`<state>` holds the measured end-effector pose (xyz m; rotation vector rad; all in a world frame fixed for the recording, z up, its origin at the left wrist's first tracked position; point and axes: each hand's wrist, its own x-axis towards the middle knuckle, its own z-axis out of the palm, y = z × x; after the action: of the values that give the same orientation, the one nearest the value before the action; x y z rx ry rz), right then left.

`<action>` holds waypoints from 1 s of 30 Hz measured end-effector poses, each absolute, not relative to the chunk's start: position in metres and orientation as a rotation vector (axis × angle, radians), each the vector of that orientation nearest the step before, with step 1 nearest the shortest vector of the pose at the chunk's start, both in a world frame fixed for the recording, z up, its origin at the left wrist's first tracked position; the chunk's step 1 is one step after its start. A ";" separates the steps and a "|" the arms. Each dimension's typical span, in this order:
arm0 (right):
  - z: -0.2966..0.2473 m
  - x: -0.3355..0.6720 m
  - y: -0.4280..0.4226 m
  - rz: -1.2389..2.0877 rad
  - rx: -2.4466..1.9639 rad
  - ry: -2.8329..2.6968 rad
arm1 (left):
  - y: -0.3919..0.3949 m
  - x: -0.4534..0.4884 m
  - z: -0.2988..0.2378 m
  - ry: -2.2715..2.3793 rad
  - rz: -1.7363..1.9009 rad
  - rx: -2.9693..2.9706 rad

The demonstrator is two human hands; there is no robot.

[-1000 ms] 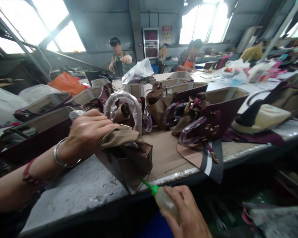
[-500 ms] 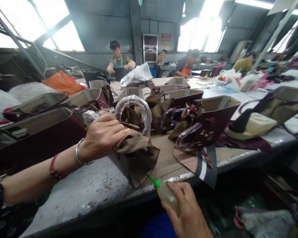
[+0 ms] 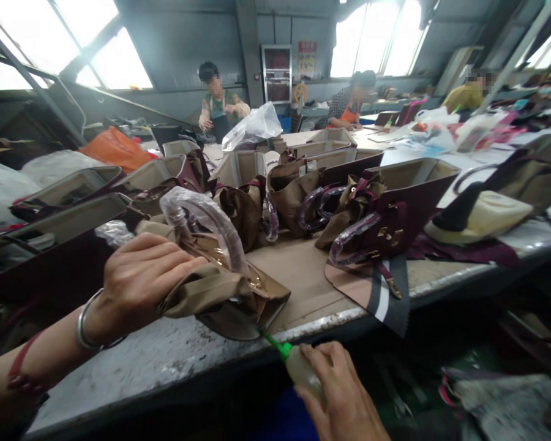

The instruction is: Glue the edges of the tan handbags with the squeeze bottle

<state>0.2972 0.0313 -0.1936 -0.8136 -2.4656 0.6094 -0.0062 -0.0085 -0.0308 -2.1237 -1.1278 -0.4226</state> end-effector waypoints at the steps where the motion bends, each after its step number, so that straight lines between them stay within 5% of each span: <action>1: -0.194 0.298 0.031 0.628 -0.816 -2.478 | -0.011 -0.007 -0.032 -1.135 -0.428 -2.119; 30: -0.181 0.291 0.009 0.855 -0.922 -2.422 | -0.081 -0.015 -0.065 -1.181 -0.421 -2.083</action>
<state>0.2908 0.0094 -0.1810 -0.9219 -2.4216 0.8546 -0.0154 -0.0805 -0.0646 -2.0835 -1.1813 -0.4212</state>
